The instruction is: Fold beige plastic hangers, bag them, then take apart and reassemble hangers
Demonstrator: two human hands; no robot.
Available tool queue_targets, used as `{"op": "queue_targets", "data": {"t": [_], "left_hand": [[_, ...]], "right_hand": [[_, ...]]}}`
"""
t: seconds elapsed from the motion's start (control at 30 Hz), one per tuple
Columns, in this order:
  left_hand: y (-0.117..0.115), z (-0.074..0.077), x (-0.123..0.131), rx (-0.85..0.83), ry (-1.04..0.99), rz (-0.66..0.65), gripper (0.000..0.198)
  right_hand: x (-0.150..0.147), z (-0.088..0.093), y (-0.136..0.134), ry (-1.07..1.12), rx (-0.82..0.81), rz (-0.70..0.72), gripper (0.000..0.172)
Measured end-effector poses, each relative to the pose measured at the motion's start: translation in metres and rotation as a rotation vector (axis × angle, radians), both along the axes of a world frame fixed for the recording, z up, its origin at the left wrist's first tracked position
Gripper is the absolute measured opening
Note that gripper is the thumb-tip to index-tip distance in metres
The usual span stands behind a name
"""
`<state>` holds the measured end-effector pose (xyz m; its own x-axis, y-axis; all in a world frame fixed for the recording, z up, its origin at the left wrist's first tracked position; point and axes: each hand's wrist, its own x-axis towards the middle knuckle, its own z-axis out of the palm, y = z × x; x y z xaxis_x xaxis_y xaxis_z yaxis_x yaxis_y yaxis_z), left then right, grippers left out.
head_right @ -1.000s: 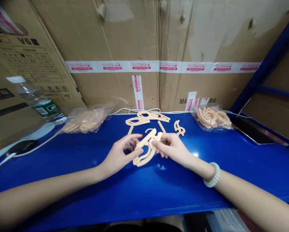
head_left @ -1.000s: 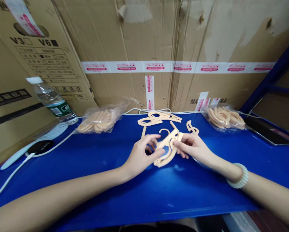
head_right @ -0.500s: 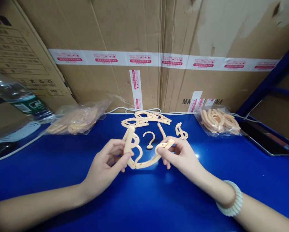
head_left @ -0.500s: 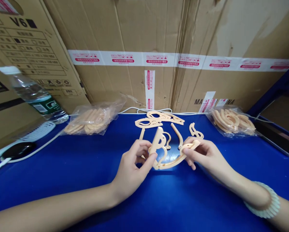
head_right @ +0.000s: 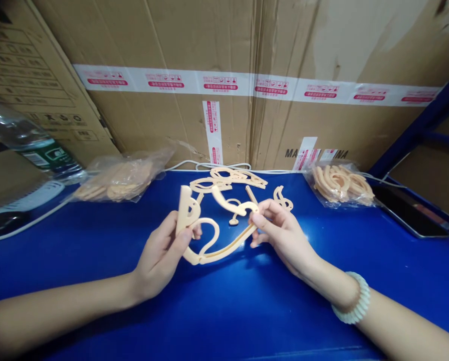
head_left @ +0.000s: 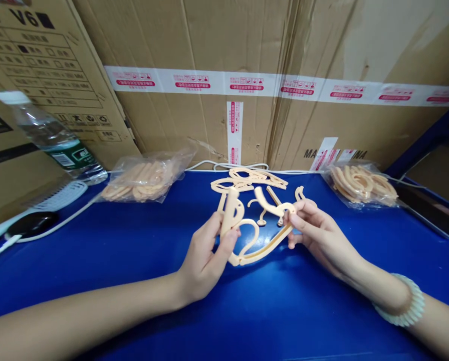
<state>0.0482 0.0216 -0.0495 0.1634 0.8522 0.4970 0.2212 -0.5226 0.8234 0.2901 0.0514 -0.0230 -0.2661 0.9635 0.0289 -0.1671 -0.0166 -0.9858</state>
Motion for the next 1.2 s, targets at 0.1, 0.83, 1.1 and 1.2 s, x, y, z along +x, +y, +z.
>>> {"op": "queue_targets", "data": {"t": [0.1, 0.83, 1.1, 1.2], "left_hand": [[-0.002, 0.002, 0.000, 0.030, 0.056, -0.173, 0.016], [0.003, 0.007, -0.002, -0.339, -0.101, -0.524, 0.032], [0.009, 0.004, 0.008, -0.696, -0.102, -0.547, 0.027], [0.008, 0.002, 0.010, -0.650, 0.002, -0.489, 0.023]], "right_hand": [[-0.004, -0.003, -0.003, -0.067, -0.007, 0.112, 0.029], [-0.003, -0.008, 0.000, -0.085, 0.079, 0.077, 0.021], [-0.008, -0.004, -0.004, -0.248, 0.353, 0.137, 0.012], [-0.008, -0.006, -0.005, -0.316, 0.408, 0.169, 0.011]]}}
